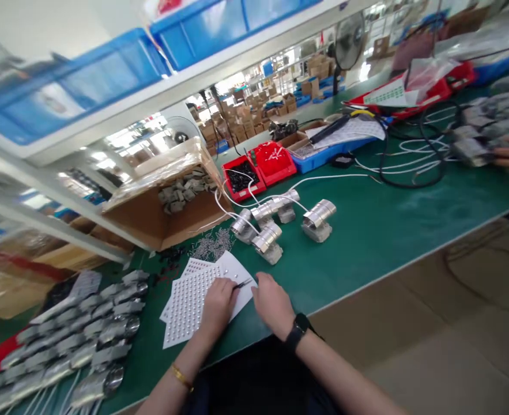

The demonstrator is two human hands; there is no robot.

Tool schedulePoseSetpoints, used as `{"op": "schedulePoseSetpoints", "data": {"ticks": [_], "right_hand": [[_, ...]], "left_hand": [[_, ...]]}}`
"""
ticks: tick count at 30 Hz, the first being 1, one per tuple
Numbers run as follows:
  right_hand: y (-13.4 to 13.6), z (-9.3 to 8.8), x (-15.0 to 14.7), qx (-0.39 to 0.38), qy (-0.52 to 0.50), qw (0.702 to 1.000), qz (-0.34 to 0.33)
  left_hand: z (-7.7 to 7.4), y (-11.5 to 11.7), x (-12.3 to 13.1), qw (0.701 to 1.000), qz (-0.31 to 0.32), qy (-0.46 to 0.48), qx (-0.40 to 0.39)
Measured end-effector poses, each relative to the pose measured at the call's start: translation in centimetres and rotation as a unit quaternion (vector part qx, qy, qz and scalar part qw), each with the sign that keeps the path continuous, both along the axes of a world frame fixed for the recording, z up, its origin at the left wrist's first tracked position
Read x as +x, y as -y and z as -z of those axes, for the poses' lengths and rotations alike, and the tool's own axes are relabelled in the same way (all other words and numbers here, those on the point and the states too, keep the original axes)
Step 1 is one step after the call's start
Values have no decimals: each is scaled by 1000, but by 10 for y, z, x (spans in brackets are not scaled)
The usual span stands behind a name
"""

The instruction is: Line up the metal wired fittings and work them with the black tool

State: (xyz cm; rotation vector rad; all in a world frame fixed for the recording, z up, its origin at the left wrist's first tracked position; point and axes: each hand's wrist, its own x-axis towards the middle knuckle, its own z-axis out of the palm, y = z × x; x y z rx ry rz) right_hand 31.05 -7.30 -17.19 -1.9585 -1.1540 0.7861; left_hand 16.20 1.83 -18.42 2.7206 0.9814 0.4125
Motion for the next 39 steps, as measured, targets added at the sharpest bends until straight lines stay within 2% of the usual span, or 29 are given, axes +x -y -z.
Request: {"op": "schedulePoseSetpoints", "data": {"ticks": [3, 6, 12, 17, 22, 25, 28, 29, 31, 34, 37, 39], "right_hand": [[-10, 10, -1, 17, -12, 1000, -20], [-22, 14, -2, 37, -15, 998, -45], [-25, 0, -16, 87, 38, 996, 1], [-5, -22, -10, 176, 101, 979, 16], [20, -40, 12, 297, 137, 943, 60], [48, -49, 33, 323, 86, 933, 132], [89, -50, 70, 320, -59, 916, 233], [106, -48, 86, 325, -114, 899, 269], [146, -39, 121, 348, -202, 847, 348], [218, -12, 173, 404, -213, 730, 508], [291, 36, 207, 411, -130, 606, 668], [324, 79, 211, 374, -114, 547, 741]], "left_hand": [[2, 1, -6, 996, -45, 77, 5], [-3, 2, -10, 984, -88, 156, 7], [-12, 0, -15, 956, -120, 267, -24], [-8, -8, -19, 922, -178, 342, -30], [-4, -14, -17, 922, -184, 339, -36], [-4, -18, -12, 937, -162, 307, -33], [-5, -20, -3, 954, -135, 268, -27], [-5, -20, 0, 958, -127, 257, -22], [-5, -17, 8, 965, -107, 240, -14], [-4, -12, 25, 978, -63, 199, 17], [0, -2, 43, 992, -7, 92, 83], [5, 6, 53, 997, 11, 17, 79]]}}
